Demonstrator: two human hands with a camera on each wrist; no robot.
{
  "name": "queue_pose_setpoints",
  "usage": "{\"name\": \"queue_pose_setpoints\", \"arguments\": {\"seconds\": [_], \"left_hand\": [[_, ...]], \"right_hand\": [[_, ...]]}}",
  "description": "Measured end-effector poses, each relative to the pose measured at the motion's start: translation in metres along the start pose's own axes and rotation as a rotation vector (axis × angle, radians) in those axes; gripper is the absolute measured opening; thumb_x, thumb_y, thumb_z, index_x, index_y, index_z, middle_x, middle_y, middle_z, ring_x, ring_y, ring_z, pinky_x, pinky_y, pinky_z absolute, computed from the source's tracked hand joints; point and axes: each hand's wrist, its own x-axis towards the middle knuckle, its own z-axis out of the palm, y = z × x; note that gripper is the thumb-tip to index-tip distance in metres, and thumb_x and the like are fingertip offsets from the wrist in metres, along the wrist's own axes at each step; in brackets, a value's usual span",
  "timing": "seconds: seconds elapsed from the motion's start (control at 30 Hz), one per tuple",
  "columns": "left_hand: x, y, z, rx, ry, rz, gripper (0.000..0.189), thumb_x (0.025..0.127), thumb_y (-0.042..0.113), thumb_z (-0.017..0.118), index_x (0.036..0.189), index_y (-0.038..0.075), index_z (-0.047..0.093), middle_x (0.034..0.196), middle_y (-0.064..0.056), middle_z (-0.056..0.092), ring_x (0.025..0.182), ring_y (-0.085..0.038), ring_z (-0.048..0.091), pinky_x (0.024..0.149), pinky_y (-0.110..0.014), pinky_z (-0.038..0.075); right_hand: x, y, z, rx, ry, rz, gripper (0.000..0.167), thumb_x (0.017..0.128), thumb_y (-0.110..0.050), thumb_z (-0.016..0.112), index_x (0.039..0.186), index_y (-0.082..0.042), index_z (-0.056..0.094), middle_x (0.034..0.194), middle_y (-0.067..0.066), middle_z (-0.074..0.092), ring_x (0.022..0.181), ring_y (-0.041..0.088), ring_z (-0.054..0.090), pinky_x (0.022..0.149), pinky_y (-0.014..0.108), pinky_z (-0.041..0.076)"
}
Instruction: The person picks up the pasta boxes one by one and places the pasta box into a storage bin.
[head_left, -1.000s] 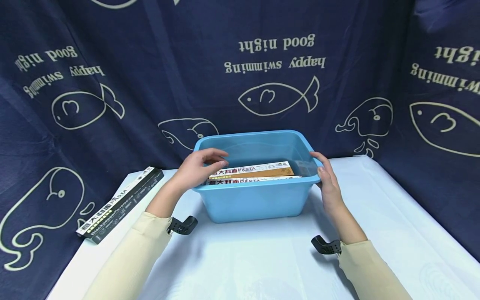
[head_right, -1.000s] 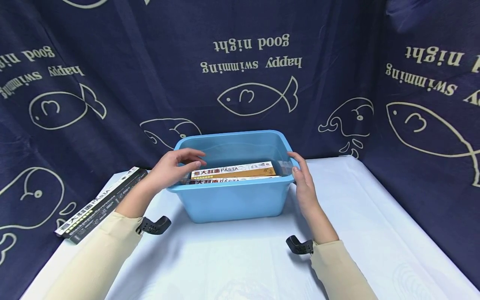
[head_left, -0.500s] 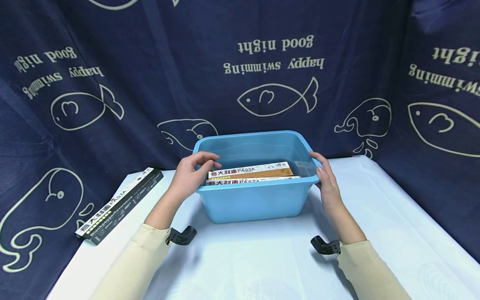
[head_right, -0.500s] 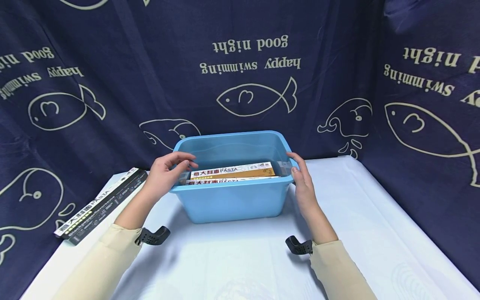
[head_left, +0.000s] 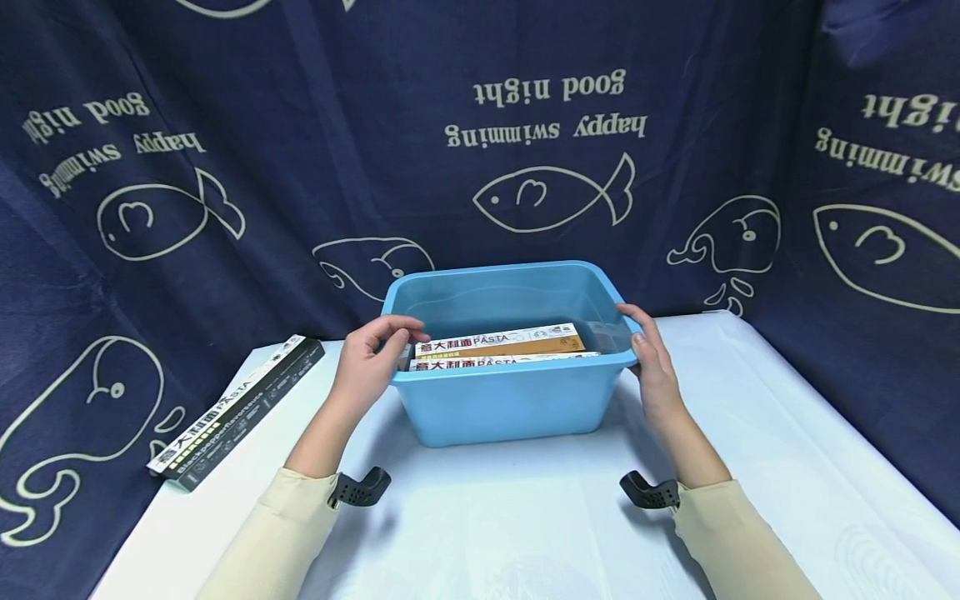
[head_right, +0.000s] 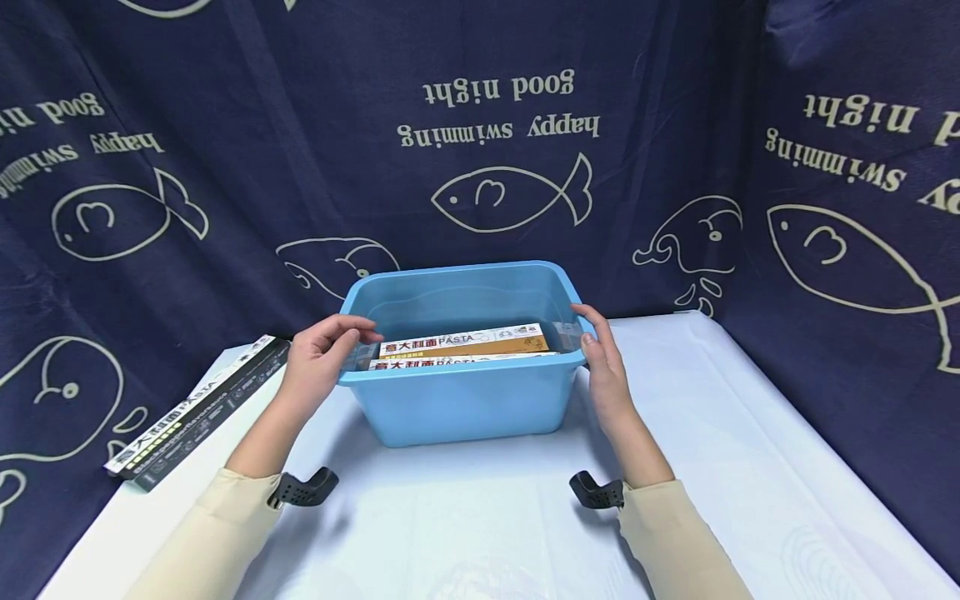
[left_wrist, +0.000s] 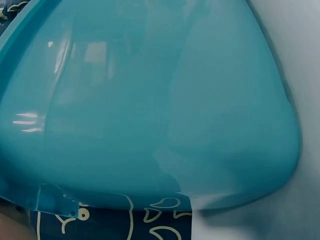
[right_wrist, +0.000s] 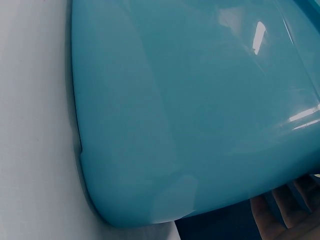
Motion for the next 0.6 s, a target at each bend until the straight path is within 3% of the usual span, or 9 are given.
{"name": "queue_pose_setpoints", "arguments": {"seconds": [0.1, 0.27, 0.33, 0.5, 0.6], "left_hand": [[-0.002, -0.002, -0.001, -0.006, 0.01, 0.008, 0.023, 0.103, 0.017, 0.051, 0.111, 0.009, 0.071, 0.099, -0.011, 0.076, 0.107, -0.004, 0.064, 0.102, -0.034, 0.046], [-0.006, -0.003, 0.0, -0.017, 0.03, 0.029, 0.022, 0.104, 0.017, 0.051, 0.11, 0.011, 0.071, 0.1, -0.011, 0.076, 0.109, -0.004, 0.063, 0.095, -0.025, 0.044], [-0.007, -0.003, 0.001, -0.019, 0.042, 0.034, 0.022, 0.104, 0.017, 0.051, 0.11, 0.011, 0.071, 0.102, -0.01, 0.075, 0.109, -0.006, 0.062, 0.096, -0.026, 0.044], [-0.011, -0.005, 0.001, 0.005, 0.086, 0.06, 0.021, 0.103, 0.015, 0.052, 0.11, 0.013, 0.072, 0.108, -0.008, 0.074, 0.122, -0.011, 0.059, 0.117, -0.041, 0.034], [-0.013, -0.007, 0.001, -0.001, 0.125, 0.106, 0.022, 0.101, 0.009, 0.053, 0.11, 0.011, 0.073, 0.114, -0.009, 0.074, 0.128, -0.012, 0.057, 0.123, -0.039, 0.026]], "right_hand": [[0.0, 0.001, 0.0, 0.008, 0.0, -0.005, 0.052, 0.102, -0.035, 0.027, 0.152, -0.023, 0.036, 0.164, 0.003, 0.024, 0.149, 0.035, 0.025, 0.115, 0.07, 0.018], [0.001, 0.002, -0.001, 0.009, 0.0, -0.002, 0.052, 0.102, -0.036, 0.027, 0.152, -0.024, 0.036, 0.164, 0.002, 0.024, 0.149, 0.034, 0.024, 0.115, 0.07, 0.018], [0.001, 0.002, -0.001, 0.002, -0.001, -0.001, 0.052, 0.102, -0.036, 0.027, 0.153, -0.024, 0.036, 0.165, 0.002, 0.023, 0.15, 0.034, 0.023, 0.115, 0.07, 0.018], [0.002, 0.002, -0.001, -0.009, -0.002, 0.0, 0.053, 0.102, -0.038, 0.027, 0.153, -0.025, 0.035, 0.165, 0.003, 0.022, 0.15, 0.036, 0.023, 0.115, 0.071, 0.018], [0.001, 0.003, -0.001, -0.011, 0.004, -0.001, 0.053, 0.102, -0.038, 0.027, 0.153, -0.025, 0.036, 0.165, 0.004, 0.023, 0.149, 0.036, 0.024, 0.115, 0.07, 0.018]]}}
